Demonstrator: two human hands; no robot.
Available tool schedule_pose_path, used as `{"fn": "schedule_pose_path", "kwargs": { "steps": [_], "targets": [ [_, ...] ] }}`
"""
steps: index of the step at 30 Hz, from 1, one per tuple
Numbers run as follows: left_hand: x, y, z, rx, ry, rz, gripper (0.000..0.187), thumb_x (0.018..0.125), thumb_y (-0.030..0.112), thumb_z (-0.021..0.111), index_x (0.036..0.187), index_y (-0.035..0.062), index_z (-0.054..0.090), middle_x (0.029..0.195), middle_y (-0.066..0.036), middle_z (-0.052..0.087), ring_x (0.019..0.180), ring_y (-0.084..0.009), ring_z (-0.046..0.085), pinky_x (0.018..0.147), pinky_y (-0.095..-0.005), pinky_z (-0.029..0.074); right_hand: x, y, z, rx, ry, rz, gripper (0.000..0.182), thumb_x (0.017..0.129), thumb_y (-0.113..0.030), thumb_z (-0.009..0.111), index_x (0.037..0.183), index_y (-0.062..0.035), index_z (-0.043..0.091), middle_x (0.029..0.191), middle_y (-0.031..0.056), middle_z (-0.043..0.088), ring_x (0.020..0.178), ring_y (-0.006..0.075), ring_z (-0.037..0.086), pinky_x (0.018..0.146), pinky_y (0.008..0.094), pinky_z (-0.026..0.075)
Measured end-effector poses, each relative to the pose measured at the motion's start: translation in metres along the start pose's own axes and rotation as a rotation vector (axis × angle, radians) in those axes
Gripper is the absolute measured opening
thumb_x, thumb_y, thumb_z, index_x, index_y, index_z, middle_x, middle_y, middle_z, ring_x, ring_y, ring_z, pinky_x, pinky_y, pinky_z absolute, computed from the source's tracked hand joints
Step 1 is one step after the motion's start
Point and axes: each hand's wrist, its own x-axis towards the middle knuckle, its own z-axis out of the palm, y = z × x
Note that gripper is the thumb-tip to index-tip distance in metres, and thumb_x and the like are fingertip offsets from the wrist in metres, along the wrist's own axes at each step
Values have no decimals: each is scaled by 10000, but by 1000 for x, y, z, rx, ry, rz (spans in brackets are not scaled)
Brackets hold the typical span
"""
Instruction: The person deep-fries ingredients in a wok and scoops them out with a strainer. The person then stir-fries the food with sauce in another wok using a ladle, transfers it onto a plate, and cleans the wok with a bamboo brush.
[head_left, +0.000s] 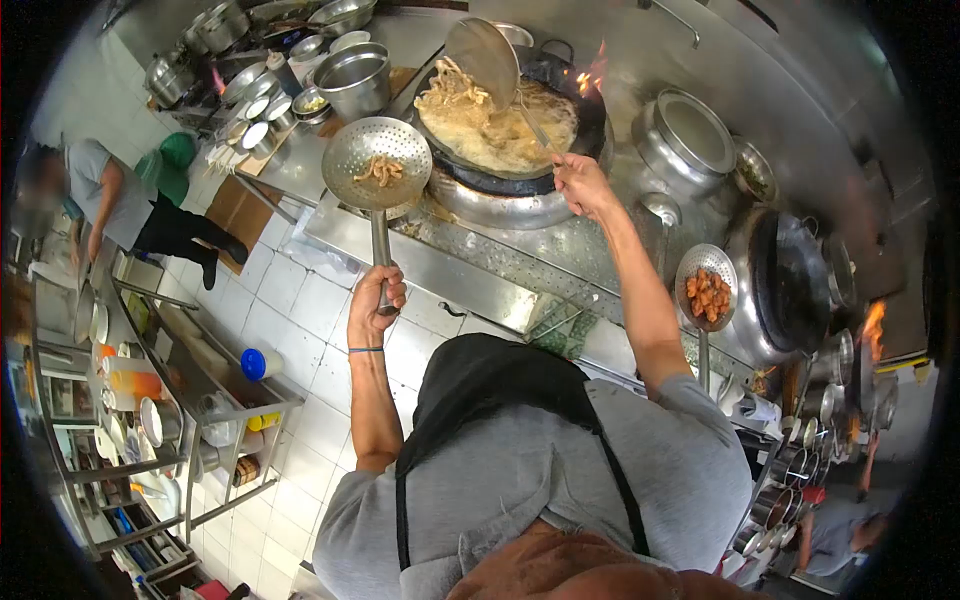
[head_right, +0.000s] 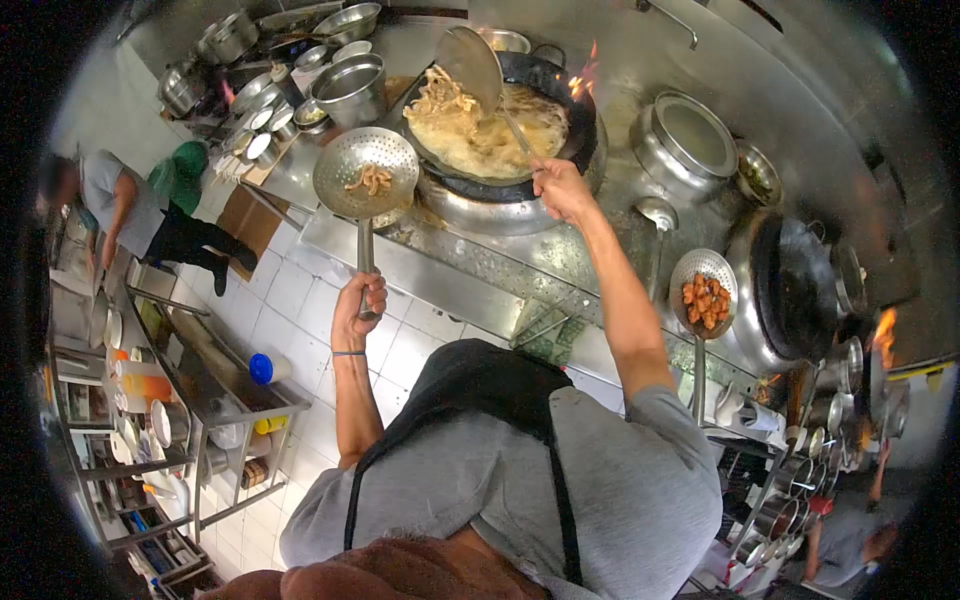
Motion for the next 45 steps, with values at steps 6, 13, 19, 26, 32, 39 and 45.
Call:
{"fn": "schedule_pose_path", "kwargs": {
  "steps": [6, 13, 19, 26, 32, 39, 45],
  "targets": [
    [-12, -5, 7, 30, 20, 32, 46, 873, 89, 531, 892, 84, 489, 675, 8, 454, 467, -77, 410, 389, -238, 377, -37, -14, 19, -182, 81, -156, 422, 935, -53, 497, 1352, 11, 519, 688, 8, 542, 369, 72, 385, 331, 271, 312],
    [-14, -8, 13, 33, 15, 27, 58, 859, 82, 510, 911, 63, 494, 680, -3, 453, 476, -86, 418, 407, -245, 371, -83, -23, 12, -172, 207, -134, 395, 955, -67, 493, 1341, 4, 533, 709, 11, 554, 404, 65, 402, 353, 267, 310],
    [-12, -11, 11, 14, 15, -2, 56, 859, 75, 519, 905, 64, 490, 676, -4, 446, 475, -88, 418, 408, -247, 369, -97, -9, -12, -47, 226, -27, 428, 963, -53, 472, 1383, 30, 459, 702, 14, 526, 365, 67, 358, 306, 251, 295],
    [-17, -12, 10, 0, -4, -24, 44, 902, 85, 518, 942, 75, 502, 672, 13, 443, 459, -69, 399, 383, -228, 366, -101, 10, -15, 157, 130, 125, 455, 953, -52, 481, 1394, 36, 412, 697, 10, 507, 365, 63, 348, 300, 252, 293],
    [-22, -13, 10, -37, -2, -35, 31, 902, 74, 510, 921, 77, 485, 678, 6, 443, 459, -67, 398, 379, -231, 365, -87, 12, -2, 474, -10, 273, 400, 959, -49, 488, 1348, 4, 418, 745, -4, 497, 385, 29, 337, 289, 219, 287],
    [-17, -9, 10, -30, 1, -33, 44, 895, 63, 518, 912, 73, 478, 677, 4, 449, 461, -74, 406, 376, -234, 371, -72, 42, 1, 777, -181, 243, 361, 952, -13, 452, 1313, -15, 424, 727, 3, 491, 402, 24, 342, 289, 204, 282],
    [-15, -7, 12, -32, -14, -34, 50, 874, 61, 531, 881, 73, 483, 668, 3, 459, 463, -79, 412, 386, -242, 372, -75, 37, 18, 697, -131, 218, 370, 962, -15, 445, 1331, -10, 427, 733, -8, 470, 396, 18, 331, 285, 190, 265]
  ]
}}
